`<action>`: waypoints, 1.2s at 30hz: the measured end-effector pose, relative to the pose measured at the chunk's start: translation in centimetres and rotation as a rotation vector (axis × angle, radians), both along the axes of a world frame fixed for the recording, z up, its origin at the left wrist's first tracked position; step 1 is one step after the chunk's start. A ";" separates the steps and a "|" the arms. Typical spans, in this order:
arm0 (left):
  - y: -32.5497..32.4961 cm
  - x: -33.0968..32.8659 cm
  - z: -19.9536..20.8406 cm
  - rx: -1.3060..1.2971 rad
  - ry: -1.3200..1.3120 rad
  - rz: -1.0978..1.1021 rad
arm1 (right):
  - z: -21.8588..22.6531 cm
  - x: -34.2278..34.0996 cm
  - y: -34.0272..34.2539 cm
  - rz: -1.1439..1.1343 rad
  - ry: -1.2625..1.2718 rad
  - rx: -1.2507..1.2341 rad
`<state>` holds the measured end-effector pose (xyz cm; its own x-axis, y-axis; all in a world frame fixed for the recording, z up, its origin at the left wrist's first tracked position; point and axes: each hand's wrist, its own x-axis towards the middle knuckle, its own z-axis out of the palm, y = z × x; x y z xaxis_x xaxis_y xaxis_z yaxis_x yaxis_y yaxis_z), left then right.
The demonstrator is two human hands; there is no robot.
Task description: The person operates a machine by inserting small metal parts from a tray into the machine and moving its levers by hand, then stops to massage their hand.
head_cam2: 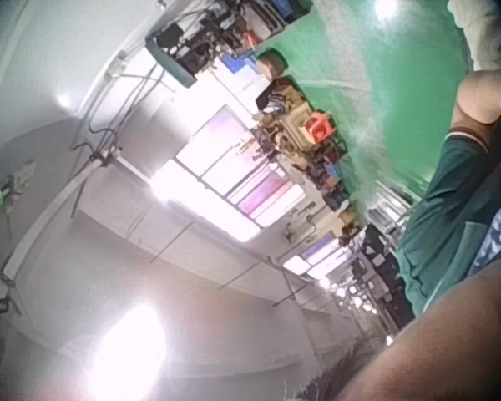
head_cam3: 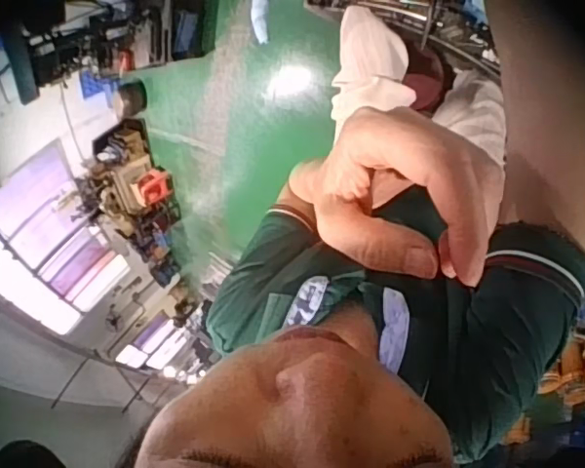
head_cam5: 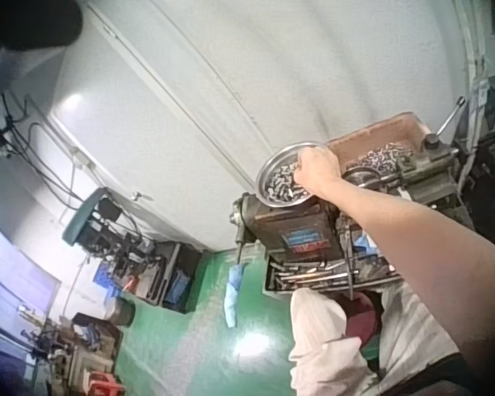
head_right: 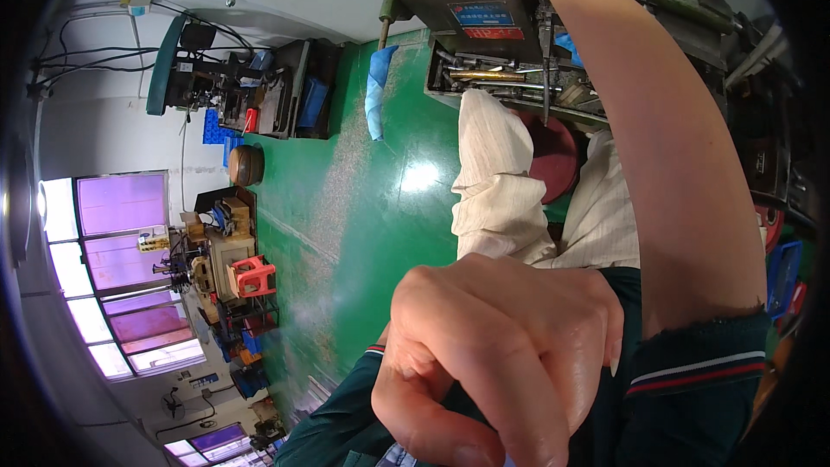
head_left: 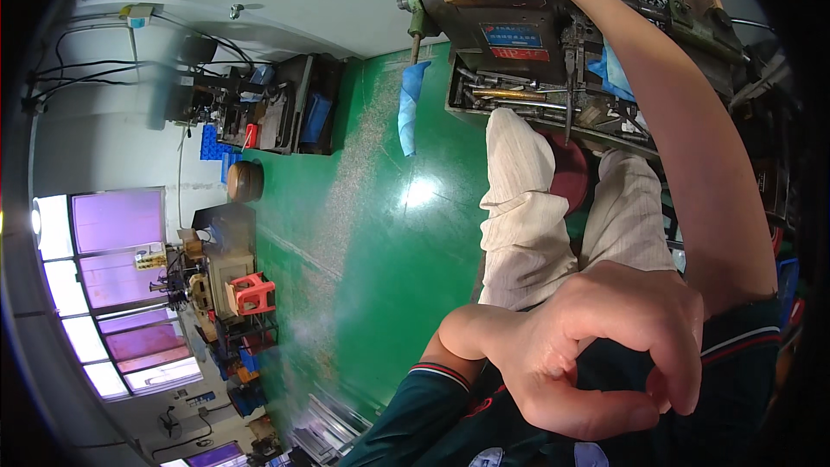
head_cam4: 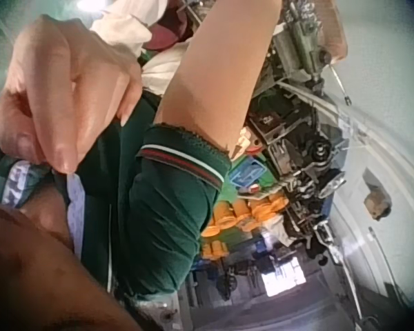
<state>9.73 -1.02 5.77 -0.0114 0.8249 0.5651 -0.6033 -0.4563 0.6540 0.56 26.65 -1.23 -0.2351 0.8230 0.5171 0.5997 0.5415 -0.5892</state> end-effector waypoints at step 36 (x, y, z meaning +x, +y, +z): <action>0.4 0.1 -0.3 -0.015 0.014 -0.017 | -1.1 -0.3 0.8 0.000 0.020 0.025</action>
